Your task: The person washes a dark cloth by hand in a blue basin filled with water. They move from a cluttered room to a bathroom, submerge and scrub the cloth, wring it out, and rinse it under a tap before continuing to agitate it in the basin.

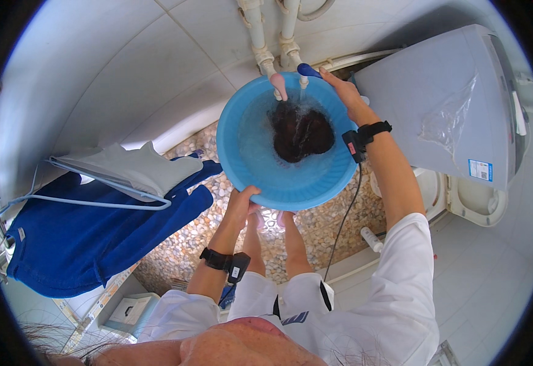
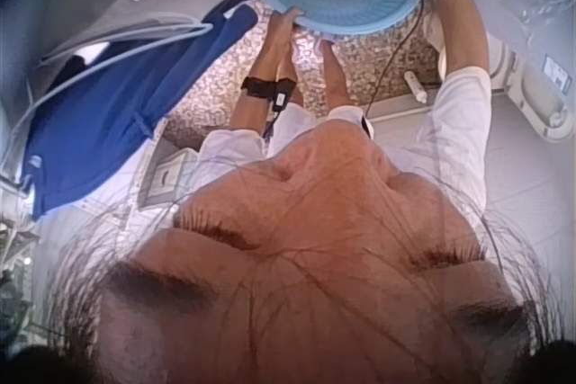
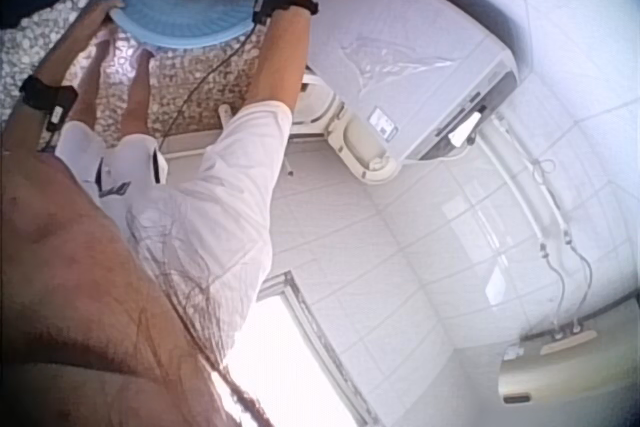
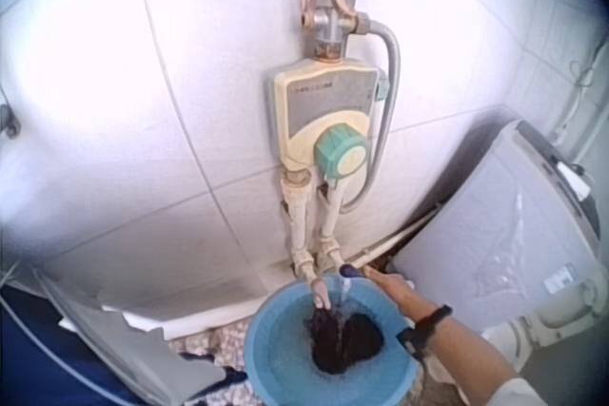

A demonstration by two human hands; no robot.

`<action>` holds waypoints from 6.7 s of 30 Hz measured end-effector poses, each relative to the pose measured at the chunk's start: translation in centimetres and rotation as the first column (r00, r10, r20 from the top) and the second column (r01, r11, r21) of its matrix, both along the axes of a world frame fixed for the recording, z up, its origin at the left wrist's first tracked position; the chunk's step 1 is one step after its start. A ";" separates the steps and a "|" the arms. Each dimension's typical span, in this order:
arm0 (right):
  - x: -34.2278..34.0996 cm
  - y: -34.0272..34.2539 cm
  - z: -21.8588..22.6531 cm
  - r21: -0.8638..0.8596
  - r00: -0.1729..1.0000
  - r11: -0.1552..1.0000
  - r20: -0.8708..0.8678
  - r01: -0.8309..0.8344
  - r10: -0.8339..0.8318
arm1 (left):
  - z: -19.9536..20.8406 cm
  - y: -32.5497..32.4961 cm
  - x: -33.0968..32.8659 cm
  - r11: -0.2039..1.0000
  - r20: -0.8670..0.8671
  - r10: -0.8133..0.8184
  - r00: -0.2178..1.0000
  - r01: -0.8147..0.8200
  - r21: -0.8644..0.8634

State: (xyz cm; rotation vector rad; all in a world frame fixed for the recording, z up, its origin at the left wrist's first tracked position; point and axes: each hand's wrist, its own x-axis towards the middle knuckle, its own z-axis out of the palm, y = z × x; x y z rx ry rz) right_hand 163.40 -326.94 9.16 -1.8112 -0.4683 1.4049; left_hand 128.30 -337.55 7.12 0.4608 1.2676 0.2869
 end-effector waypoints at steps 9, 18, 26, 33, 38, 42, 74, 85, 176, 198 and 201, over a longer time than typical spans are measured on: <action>-1.6 -0.7 2.9 -0.007 0.985 1.000 -0.171 0.000 -0.001 | -0.5 0.4 -0.7 0.999 -0.005 0.043 0.999 -0.043 0.021; -2.8 0.0 5.0 -0.083 0.992 0.996 -0.118 0.042 -0.051 | 0.4 0.8 -0.4 0.994 0.007 0.104 0.995 -0.104 0.017; -1.9 0.0 3.8 -0.084 0.986 0.996 -0.156 0.040 -0.053 | -0.6 1.1 -0.4 0.999 -0.012 0.047 0.999 -0.047 0.011; -1.0 -0.4 3.0 -0.038 0.988 0.998 -0.152 -0.048 0.042 | -0.5 1.1 -0.2 0.998 0.006 0.045 0.999 -0.045 0.035; -1.3 -0.2 3.4 -0.068 0.988 0.997 -0.153 -0.030 0.019 | -0.6 1.2 -0.4 0.998 0.004 0.051 0.999 -0.051 0.020; -2.0 -0.2 4.1 -0.063 0.993 0.997 -0.113 0.033 -0.040 | -0.9 1.1 -0.3 0.996 -0.004 0.087 0.996 -0.087 0.017; -0.1 -0.6 0.6 -0.053 0.980 0.999 -0.200 -0.006 -0.005 | -1.5 1.3 -1.0 0.998 -0.035 0.042 0.999 -0.040 0.049; -1.6 -1.8 -2.9 0.087 0.953 0.987 -0.260 -0.136 0.154 | -3.3 1.3 -3.7 0.999 -0.110 0.019 0.994 -0.015 0.038; -7.4 -24.6 -56.4 -0.591 0.278 0.440 0.348 -0.677 0.895 | -57.1 -0.2 16.4 -0.540 -0.938 -0.348 -0.014 0.820 0.188; -1.0 -22.5 -53.7 -0.185 0.601 0.937 0.726 -0.297 0.334 | -51.1 -1.5 13.3 -0.675 -0.870 -0.483 -0.098 0.675 0.298; -3.5 -22.4 -57.3 -0.499 0.468 0.790 0.636 -0.356 0.613 | -55.3 -1.7 13.3 -0.808 -0.960 -0.093 -0.266 0.583 -0.083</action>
